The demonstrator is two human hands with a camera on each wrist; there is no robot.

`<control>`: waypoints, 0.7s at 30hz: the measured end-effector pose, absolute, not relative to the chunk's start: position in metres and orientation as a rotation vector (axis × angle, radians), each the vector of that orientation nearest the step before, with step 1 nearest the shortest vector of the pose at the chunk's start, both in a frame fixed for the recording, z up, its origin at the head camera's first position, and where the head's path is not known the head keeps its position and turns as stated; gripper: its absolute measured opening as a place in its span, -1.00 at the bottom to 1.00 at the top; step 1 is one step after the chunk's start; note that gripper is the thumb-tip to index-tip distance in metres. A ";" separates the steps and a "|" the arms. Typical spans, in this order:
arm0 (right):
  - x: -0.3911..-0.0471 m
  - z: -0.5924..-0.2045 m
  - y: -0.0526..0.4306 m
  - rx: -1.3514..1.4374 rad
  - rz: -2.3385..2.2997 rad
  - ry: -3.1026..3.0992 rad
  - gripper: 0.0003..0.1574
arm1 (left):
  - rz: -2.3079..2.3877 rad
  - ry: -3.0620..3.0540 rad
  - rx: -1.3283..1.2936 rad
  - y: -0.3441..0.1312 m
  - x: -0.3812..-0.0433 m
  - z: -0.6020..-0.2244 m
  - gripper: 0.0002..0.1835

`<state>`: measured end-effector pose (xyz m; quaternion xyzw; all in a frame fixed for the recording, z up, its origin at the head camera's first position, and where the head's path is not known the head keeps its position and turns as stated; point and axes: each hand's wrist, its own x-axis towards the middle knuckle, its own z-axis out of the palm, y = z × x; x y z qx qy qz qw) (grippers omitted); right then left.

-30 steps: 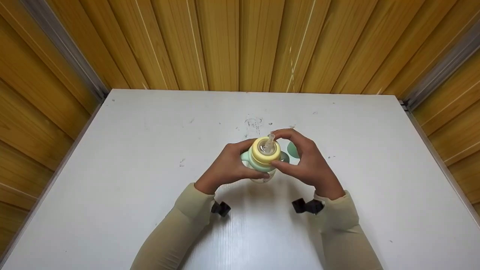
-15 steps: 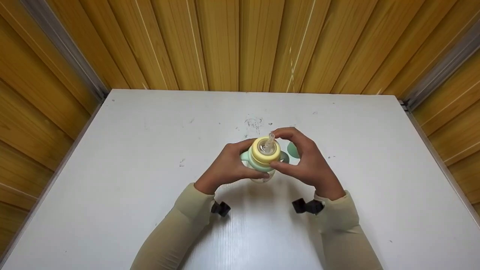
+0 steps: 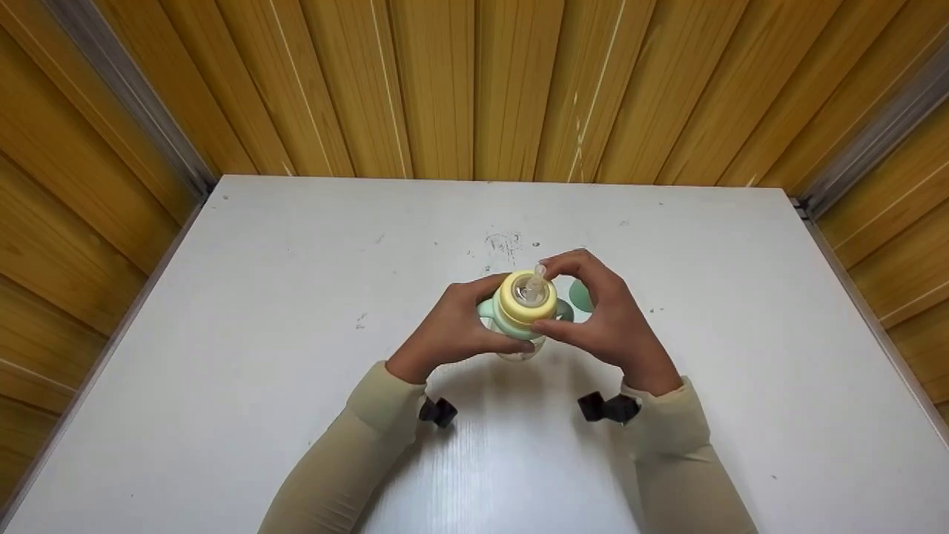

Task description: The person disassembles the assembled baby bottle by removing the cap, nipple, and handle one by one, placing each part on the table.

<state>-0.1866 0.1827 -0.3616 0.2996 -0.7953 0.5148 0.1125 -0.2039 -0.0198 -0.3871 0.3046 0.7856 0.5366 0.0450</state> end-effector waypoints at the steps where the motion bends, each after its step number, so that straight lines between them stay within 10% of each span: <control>1: -0.187 -0.362 0.183 0.890 1.508 -2.327 -0.42 | 1.638 2.400 0.931 -0.020 -0.204 -0.387 -0.27; 21: -0.193 -0.370 0.188 0.999 1.494 -2.323 -0.42 | 1.647 2.382 0.957 -0.019 -0.207 -0.391 -0.26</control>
